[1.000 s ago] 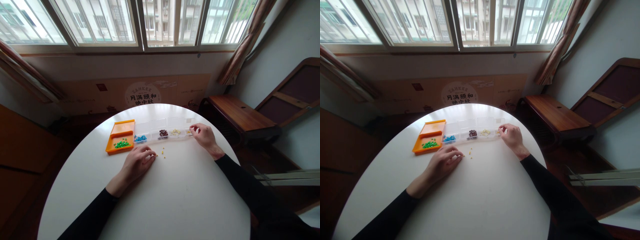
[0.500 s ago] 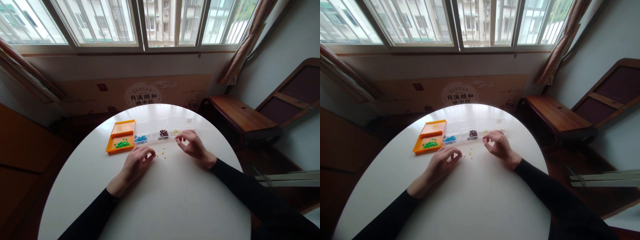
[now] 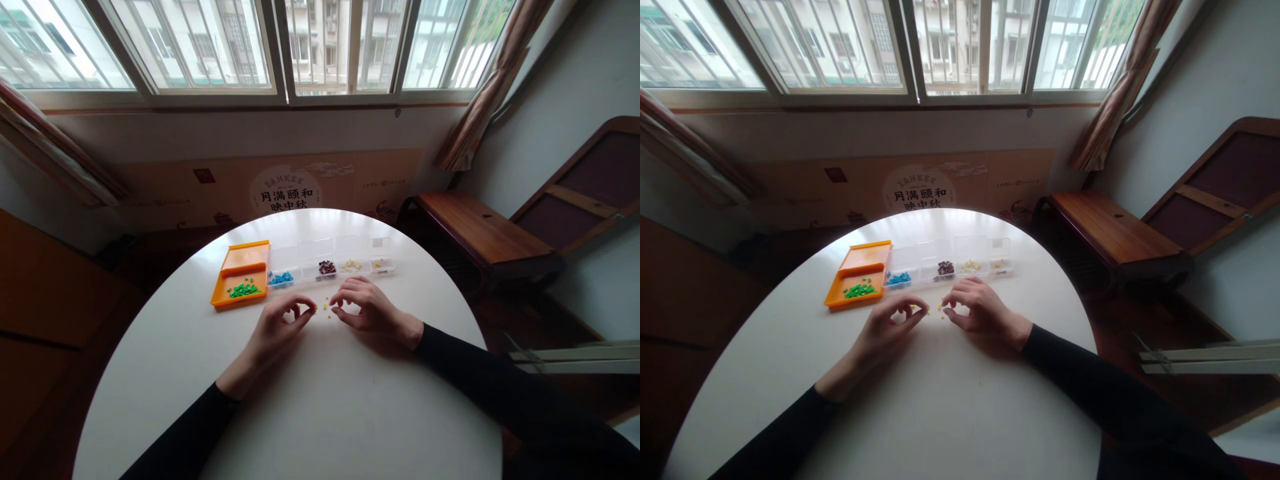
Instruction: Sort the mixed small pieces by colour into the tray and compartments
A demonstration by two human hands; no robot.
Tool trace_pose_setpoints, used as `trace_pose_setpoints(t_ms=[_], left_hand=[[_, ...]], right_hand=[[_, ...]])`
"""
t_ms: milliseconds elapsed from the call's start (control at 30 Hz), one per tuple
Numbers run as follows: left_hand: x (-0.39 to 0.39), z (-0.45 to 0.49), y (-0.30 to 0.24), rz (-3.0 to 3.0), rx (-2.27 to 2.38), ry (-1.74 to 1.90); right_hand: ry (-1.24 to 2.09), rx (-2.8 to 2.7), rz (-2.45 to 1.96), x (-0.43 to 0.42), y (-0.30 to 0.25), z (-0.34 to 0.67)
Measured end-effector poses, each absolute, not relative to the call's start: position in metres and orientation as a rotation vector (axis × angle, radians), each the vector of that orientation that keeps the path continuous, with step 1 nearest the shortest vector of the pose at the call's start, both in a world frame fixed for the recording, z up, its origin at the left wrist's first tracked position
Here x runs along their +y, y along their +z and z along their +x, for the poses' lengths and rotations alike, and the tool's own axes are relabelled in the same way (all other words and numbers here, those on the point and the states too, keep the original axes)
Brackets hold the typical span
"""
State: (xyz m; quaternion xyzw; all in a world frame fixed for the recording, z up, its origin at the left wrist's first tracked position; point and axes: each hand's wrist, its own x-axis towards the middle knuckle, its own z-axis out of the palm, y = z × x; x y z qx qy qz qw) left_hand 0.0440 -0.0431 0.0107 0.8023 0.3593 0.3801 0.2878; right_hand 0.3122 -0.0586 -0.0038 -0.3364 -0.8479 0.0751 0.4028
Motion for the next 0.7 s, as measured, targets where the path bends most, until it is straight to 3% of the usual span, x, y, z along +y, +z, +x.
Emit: trace_pose_setpoints(t_ms=[700], left_hand=[[-0.0493, 0.0538, 0.0124, 1.989, 0.914, 0.984]], right_hand=[[0.2, -2.154, -0.768, -0.0574, -0.0047, 0.304]])
